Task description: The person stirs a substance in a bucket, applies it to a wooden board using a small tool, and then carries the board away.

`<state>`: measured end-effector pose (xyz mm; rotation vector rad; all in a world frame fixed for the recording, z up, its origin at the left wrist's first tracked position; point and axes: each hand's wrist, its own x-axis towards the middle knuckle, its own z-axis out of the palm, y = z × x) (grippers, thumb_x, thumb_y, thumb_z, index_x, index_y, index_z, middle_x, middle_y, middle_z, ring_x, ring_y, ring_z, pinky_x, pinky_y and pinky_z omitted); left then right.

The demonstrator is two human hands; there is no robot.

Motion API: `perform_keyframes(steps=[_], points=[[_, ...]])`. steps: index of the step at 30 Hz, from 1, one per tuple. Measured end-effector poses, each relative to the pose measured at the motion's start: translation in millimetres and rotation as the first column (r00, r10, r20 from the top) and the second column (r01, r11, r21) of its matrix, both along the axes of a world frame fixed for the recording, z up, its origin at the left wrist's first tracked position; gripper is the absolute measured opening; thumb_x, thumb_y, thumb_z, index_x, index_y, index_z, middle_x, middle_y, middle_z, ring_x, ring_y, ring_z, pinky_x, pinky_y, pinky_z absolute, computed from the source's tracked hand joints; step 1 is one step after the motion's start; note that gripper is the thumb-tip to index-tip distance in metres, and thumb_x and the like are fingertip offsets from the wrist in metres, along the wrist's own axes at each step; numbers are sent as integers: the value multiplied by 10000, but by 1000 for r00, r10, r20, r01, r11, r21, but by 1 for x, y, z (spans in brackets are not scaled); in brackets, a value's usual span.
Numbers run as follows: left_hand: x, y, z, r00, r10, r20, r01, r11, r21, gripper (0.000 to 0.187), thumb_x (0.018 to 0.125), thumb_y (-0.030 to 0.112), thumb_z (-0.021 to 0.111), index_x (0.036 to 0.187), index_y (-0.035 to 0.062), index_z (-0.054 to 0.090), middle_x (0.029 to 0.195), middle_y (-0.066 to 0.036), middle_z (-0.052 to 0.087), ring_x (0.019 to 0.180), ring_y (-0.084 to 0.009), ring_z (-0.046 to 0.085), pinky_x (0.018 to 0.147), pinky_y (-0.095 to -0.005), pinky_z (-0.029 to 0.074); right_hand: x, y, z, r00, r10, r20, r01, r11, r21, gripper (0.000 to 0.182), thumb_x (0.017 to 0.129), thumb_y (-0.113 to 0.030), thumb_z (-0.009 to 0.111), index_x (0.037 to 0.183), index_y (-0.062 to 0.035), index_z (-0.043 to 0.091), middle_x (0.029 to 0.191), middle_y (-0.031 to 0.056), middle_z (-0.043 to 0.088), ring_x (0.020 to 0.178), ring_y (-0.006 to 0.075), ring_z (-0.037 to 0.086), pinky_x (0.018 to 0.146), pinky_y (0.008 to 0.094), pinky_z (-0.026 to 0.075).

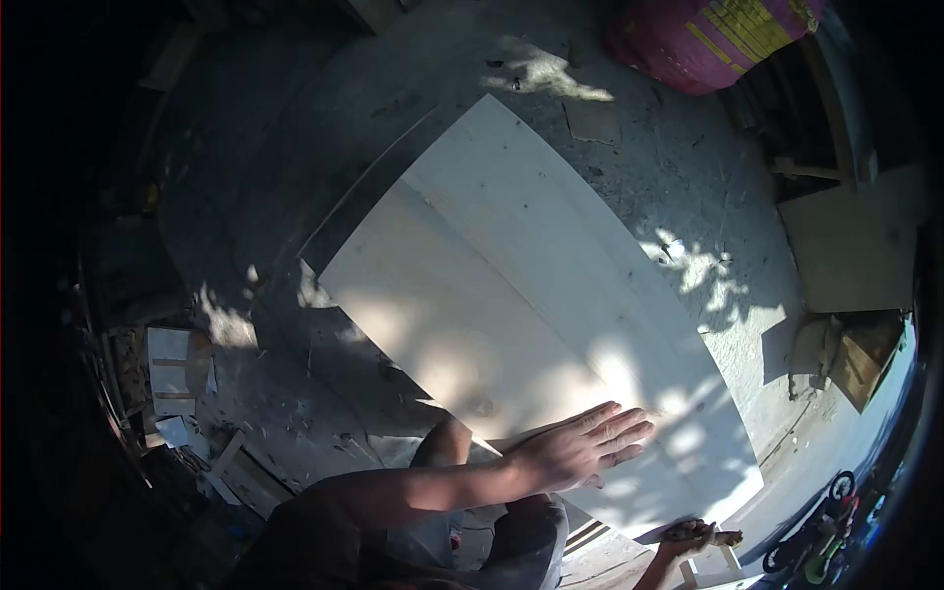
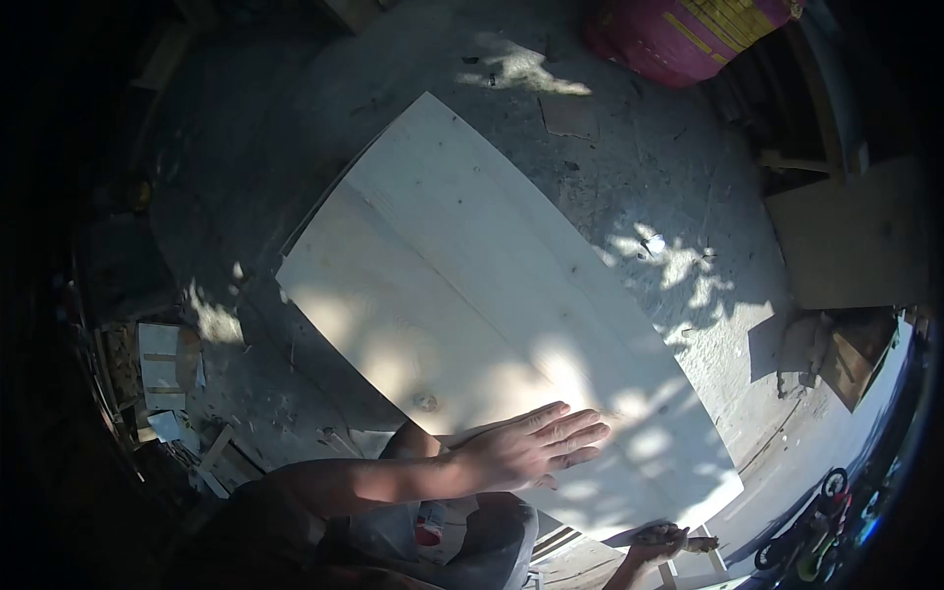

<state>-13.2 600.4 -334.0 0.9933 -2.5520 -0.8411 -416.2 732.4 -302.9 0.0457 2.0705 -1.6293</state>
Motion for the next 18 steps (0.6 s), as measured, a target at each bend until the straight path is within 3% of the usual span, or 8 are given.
perform_keyframes(steps=[2,4,5,7,8,9,12,18], points=[[42,-32,-2,998,60,16,-61,994,88,692,963,565,439,1530,185,328,1632,-62,202,1508,-259,158,1225,-478,148,-13,4,-10,999,48,24,-47,999,-26,343,916,-406,611,691,-185,475,592,-38,495,504,91,502,468,226,434],[142,-90,30,819,451,354,-458,886,-70,670,976,510,485,1520,141,350,1609,-124,256,1494,-334,192,1209,-511,153,-11,5,-9,997,47,56,-43,997,-65,317,934,-368,593,713,-190,453,622,-32,500,514,102,504,461,253,423],[215,-90,-5,863,387,325,-404,915,-16,670,976,510,485,1520,141,350,1609,-124,256,1494,-334,192,1209,-511,153,-6,3,-1,997,35,73,-34,999,-8,323,940,-347,598,695,-200,446,588,-20,485,485,102,477,433,235,397],[420,-72,-88,295,850,436,-881,419,-221,734,1029,564,272,1462,-20,375,1519,-302,324,1433,-402,303,1158,-574,231,-16,10,-9,998,23,66,-21,999,-29,321,938,-332,612,703,-193,443,612,-14,499,517,112,497,434,254,402],[411,-92,-13,-111,392,913,-954,216,-208,776,1017,602,241,1392,-47,444,1465,-316,391,1370,-420,397,1118,-554,309,-8,6,-5,996,62,61,-60,997,-43,319,939,-330,614,707,-184,450,635,-10,507,531,121,505,464,260,425],[450,-54,-30,-432,522,735,-743,256,-619,799,1001,634,246,1313,-50,514,1401,-301,468,1292,-431,477,1069,-538,374,-7,5,-7,997,5,76,-1,998,-62,309,938,-329,587,719,-146,469,648,6,510,557,130,512,520,271,441],[423,-30,13,-215,748,628,-609,400,-685,743,1000,590,356,1430,-14,418,1472,-294,397,1370,-450,379,1116,-545,319,-12,20,-17,988,123,92,-113,988,-100,303,935,-319,601,722,-125,508,645,20,517,568,151,524,548,292,457],[106,-54,-2,481,824,299,-664,565,-490,717,1021,494,393,1498,-31,294,1584,-269,199,1454,-474,188,1155,-571,229,4,2,0,980,166,110,-150,978,-147,276,932,-303,589,779,-80,532,664,43,524,629,167,545,602,307,465]])
